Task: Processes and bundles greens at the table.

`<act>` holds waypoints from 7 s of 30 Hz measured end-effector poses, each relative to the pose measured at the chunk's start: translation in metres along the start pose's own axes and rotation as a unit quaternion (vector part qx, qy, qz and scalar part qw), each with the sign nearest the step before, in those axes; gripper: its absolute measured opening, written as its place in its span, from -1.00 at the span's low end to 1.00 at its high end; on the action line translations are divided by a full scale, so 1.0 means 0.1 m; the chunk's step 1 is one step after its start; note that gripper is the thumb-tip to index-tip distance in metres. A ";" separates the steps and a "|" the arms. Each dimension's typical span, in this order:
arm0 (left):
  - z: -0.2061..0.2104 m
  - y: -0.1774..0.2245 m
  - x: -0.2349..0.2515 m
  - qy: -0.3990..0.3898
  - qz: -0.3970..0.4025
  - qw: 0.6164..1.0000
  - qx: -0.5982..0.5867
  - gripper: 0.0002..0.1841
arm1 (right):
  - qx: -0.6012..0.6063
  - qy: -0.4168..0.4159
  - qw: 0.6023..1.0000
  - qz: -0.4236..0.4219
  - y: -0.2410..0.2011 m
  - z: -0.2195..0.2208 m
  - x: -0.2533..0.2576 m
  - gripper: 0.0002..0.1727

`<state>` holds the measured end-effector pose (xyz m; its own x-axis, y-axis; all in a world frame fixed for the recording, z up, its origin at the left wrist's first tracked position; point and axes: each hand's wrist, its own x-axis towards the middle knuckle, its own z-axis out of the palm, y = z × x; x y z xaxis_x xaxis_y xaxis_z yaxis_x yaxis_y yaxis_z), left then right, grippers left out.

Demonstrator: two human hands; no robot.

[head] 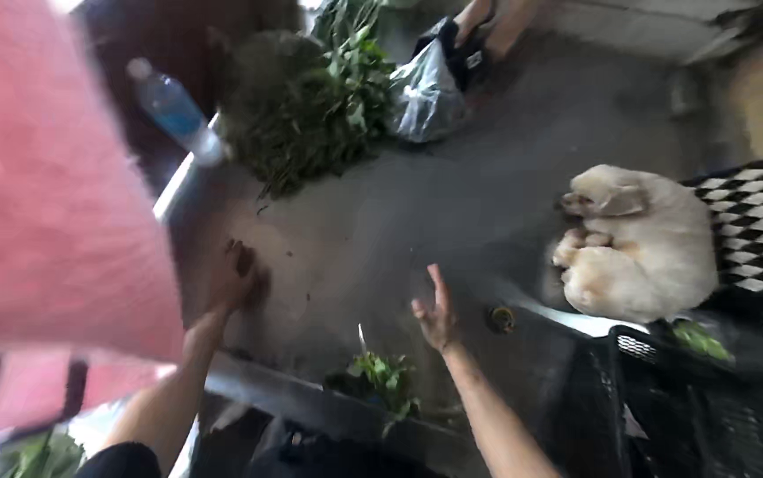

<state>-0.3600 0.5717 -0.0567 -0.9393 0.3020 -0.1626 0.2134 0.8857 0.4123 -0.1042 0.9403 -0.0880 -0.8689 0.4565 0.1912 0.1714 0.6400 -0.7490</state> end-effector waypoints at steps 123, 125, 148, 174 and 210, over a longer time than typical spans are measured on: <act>0.87 1.43 -2.05 -0.219 0.040 0.975 0.026 -0.47 | -0.108 -0.305 0.902 0.285 -1.51 0.49 -1.18 -0.34; 0.84 1.52 -2.05 -0.233 0.012 0.972 -0.034 -0.56 | -0.047 -0.294 0.912 0.281 -1.48 0.49 -1.15 -0.43; -1.84 -1.94 -3.55 0.191 -0.186 0.934 -0.240 -0.57 | 0.271 -0.352 0.883 -0.154 -4.89 2.87 -1.92 -0.49; -0.70 -1.60 -4.12 0.009 -0.375 0.894 -0.246 -0.60 | -0.036 -0.309 0.933 -0.181 -1.02 1.26 -0.30 -0.33; 0.42 0.33 -5.82 0.131 -0.646 0.707 -0.257 -0.66 | 0.066 -0.586 0.689 -0.421 -1.58 2.24 0.42 -0.50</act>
<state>0.2051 0.4401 0.0137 -0.2931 -0.7765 -0.5578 -0.9305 0.0976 0.3531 -0.2717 0.7195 -0.1038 -0.4258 -0.9048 0.0085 -0.5995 0.2751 -0.7516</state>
